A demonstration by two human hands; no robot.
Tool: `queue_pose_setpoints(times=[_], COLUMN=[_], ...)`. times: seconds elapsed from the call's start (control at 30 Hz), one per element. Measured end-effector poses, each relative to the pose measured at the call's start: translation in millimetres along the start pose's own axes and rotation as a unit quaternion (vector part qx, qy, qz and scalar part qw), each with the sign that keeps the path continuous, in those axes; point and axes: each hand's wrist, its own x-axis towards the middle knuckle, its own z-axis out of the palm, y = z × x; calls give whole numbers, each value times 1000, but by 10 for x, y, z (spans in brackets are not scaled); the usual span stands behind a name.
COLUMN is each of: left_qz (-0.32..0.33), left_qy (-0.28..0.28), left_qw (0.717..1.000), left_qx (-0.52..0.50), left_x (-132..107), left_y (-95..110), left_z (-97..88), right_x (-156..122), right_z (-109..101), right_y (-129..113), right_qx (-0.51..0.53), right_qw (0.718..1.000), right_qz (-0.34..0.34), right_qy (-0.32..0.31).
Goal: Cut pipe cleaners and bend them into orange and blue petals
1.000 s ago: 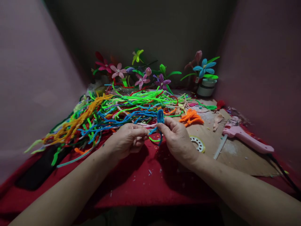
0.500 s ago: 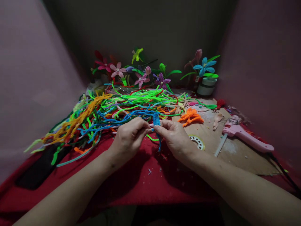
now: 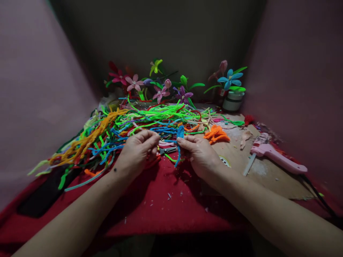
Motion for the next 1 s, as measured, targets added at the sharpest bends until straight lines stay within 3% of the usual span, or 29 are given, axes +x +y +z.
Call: queue_pose_setpoints(times=[0.07,0.17,0.33,0.57,0.77,1.0], left_qz=[-73,-86,-78,-119,-131,-173], left_qy=[-79,-144,-117,-183,-201,-195], left_qw=[992,983,990,964,960,958], left_qx=[-64,-71,-14,-150,-144,-122], left_x=[-3,-47,-127,-104,-102,-123], left_y=[-43,-96,-75,-110,-84,-122], left_z=[53,159,252,238,207,209], right_x=[10,10,-1,3,-15,-6], right_z=[4,9,-5,-17,-2,-17], right_y=[8,14,5,40,-31,-18], right_qx=[28,16,-62,-80,-69,-109], right_qw=[999,1000,998,996,997,993], right_qz=[16,13,-24,-20,-1,-28], right_qy=[2,7,8,23,23,34])
